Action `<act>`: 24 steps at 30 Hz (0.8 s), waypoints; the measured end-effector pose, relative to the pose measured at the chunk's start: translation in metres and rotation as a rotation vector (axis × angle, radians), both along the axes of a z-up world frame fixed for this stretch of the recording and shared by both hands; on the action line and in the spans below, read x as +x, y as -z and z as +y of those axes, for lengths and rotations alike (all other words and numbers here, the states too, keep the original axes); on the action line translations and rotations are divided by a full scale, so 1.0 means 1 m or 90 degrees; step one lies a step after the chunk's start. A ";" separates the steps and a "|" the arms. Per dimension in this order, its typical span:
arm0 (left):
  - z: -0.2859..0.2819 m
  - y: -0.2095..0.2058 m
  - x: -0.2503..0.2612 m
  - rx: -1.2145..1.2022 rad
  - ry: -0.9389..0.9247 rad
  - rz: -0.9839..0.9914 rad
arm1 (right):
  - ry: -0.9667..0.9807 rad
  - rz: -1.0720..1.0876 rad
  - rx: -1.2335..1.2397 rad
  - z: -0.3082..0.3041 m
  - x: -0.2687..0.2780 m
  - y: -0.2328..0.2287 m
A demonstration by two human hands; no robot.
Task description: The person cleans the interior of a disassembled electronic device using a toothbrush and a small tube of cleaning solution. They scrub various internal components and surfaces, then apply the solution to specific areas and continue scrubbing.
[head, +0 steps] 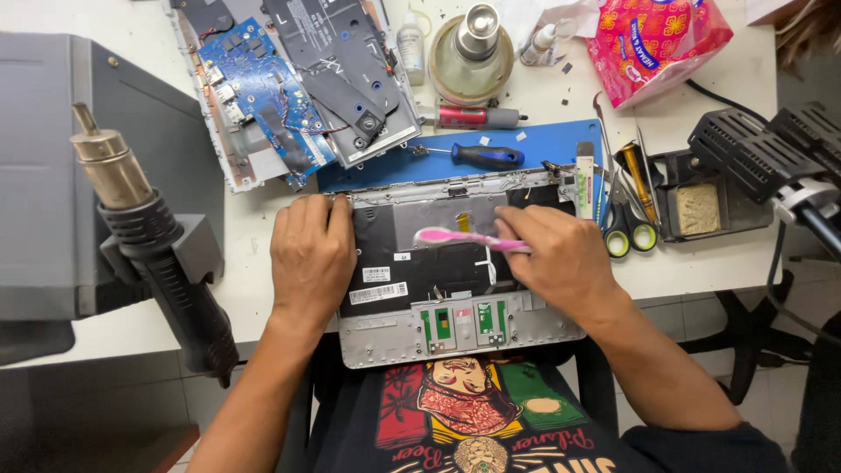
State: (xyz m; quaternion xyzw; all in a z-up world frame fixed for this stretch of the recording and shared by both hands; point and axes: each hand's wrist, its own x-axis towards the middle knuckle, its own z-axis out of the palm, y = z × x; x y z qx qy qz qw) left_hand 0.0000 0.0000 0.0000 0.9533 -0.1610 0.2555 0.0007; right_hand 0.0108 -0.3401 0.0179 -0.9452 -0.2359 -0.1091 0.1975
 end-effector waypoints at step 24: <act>-0.012 -0.010 -0.009 -0.147 -0.063 0.076 | 0.016 0.074 0.251 0.001 0.036 -0.012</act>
